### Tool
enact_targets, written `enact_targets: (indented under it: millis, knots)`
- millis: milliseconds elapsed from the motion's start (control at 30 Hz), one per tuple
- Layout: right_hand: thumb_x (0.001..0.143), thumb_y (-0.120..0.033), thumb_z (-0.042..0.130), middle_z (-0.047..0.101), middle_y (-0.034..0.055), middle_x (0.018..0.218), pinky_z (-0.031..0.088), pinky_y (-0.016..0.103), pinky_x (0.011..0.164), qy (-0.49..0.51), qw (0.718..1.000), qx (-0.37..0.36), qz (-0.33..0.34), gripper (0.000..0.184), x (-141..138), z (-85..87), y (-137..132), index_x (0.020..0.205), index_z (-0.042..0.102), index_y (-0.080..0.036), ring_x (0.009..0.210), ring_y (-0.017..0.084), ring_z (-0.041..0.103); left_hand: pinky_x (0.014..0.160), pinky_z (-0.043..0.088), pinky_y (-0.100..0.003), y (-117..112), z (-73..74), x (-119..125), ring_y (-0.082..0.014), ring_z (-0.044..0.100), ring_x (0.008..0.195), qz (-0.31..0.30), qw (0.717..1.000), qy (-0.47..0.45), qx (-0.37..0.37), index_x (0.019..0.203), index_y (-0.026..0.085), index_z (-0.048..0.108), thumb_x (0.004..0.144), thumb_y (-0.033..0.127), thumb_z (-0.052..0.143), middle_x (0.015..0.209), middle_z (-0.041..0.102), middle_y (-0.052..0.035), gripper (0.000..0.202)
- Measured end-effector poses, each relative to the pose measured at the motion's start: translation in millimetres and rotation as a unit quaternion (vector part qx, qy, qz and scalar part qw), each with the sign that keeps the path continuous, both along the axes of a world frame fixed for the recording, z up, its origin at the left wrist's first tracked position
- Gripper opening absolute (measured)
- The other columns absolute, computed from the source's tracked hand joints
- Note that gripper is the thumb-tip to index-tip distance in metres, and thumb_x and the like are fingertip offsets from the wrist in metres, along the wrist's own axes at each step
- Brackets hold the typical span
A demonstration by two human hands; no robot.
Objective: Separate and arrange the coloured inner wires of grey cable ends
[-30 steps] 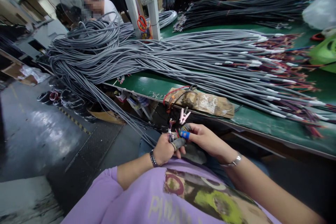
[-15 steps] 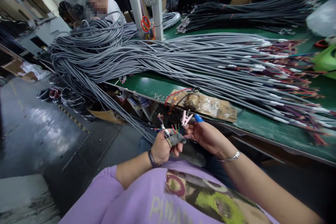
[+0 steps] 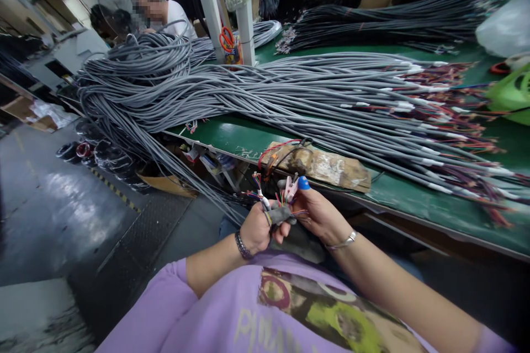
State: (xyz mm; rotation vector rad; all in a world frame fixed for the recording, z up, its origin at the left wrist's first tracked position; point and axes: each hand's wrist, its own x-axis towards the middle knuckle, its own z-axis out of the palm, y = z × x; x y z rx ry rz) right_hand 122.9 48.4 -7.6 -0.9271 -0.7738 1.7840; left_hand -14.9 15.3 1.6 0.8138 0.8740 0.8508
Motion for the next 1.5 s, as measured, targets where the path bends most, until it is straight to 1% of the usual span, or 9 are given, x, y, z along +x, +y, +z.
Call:
enact_targets:
  millis: [200,300,467,700,933,1100,1200,1333,1500]
  knots:
    - [0.071,-0.071,0.061,0.067,0.0079,0.072,0.05,0.033,0.057,0.022,0.999,-0.024,-0.013,0.055,-3,1.6,-1,0.085,0.064,-0.019,0.064,0.022,0.062,0.03,0.024,-0.019,-1,0.7,1,-0.0062,0.04,0.028,0.004,1.0,0.014,-0.016,0.064,0.014,0.054,0.063,0.056,0.073,0.043,0.054,0.0016,0.046]
    - [0.072,-0.071,0.061,0.064,0.0047,0.069,0.049,0.031,0.055,0.05,0.997,-0.051,-0.004,0.052,-2,1.1,-1,0.083,0.063,-0.02,0.059,0.018,0.059,0.03,0.024,-0.019,-2,1.1,1,-0.0059,0.04,0.028,0.012,1.0,0.024,-0.012,0.065,0.014,0.056,0.063,0.057,0.073,0.043,0.054,0.0016,0.047]
    - [0.077,-0.071,0.053,0.063,0.0033,0.071,0.049,0.029,0.056,0.064,0.996,-0.057,0.016,0.05,4,4.0,-3,0.079,0.061,-0.022,0.059,0.016,0.057,0.03,0.025,-0.019,-9,-2.0,-3,-0.0058,0.041,0.028,0.023,0.999,0.027,0.014,0.061,0.014,0.054,0.066,0.058,0.072,0.044,0.055,0.0013,0.047]
    - [0.073,-0.048,0.071,0.06,0.0017,0.07,0.048,0.028,0.057,0.046,0.998,-0.037,-0.021,0.028,5,4.3,-5,0.077,0.063,-0.021,0.059,0.015,0.052,0.033,0.029,-0.019,-18,-6.2,1,-0.0057,0.044,0.032,0.082,0.993,0.063,0.049,0.069,0.014,0.055,0.069,0.06,0.068,0.051,0.058,0.0015,0.048]
    - [0.078,-0.067,0.056,0.063,0.0046,0.071,0.047,0.032,0.062,-0.065,0.996,0.023,-0.057,0.045,3,-5.6,-5,0.073,0.063,-0.022,0.064,0.018,0.055,0.034,0.027,-0.019,-16,3.1,10,-0.0054,0.043,0.032,0.109,0.989,0.078,0.054,0.066,0.015,0.054,0.072,0.056,0.067,0.05,0.058,0.0011,0.044]
    - [0.075,-0.074,0.054,0.068,0.0079,0.082,0.05,0.035,0.062,0.017,1.0,-0.018,0.01,0.055,0,-5.3,0,0.087,0.066,-0.021,0.07,0.022,0.062,0.034,0.027,-0.019,-14,1.2,14,-0.0057,0.043,0.032,0.113,0.988,0.088,0.053,0.072,0.015,0.057,0.072,0.06,0.064,0.051,0.059,0.0015,0.046]
    - [0.073,-0.076,0.054,0.069,0.0084,0.08,0.05,0.036,0.058,0.028,0.999,-0.005,0.029,0.06,-1,-5.0,2,0.095,0.066,-0.021,0.069,0.024,0.064,0.034,0.026,-0.019,-13,-1.4,14,-0.0058,0.043,0.032,0.112,0.988,0.088,0.053,0.072,0.015,0.056,0.072,0.06,0.064,0.051,0.059,0.0016,0.045]
    - [0.072,-0.073,0.058,0.069,0.0069,0.075,0.05,0.033,0.055,0.05,0.999,-0.021,0.005,0.056,-4,-6.4,3,0.096,0.066,-0.022,0.07,0.023,0.064,0.034,0.027,-0.019,-13,-2.6,13,-0.0054,0.042,0.032,0.102,0.989,0.093,0.054,0.067,0.015,0.054,0.073,0.057,0.065,0.05,0.059,0.0014,0.043]
    - [0.074,-0.069,0.06,0.067,0.0035,0.074,0.049,0.029,0.057,0.097,0.992,-0.07,-0.027,0.049,-3,-6.6,0,0.082,0.066,-0.022,0.063,0.017,0.06,0.033,0.027,-0.018,-14,-1.4,10,-0.0052,0.042,0.031,0.104,0.989,0.089,0.055,0.065,0.015,0.054,0.075,0.054,0.065,0.049,0.058,0.0016,0.042]
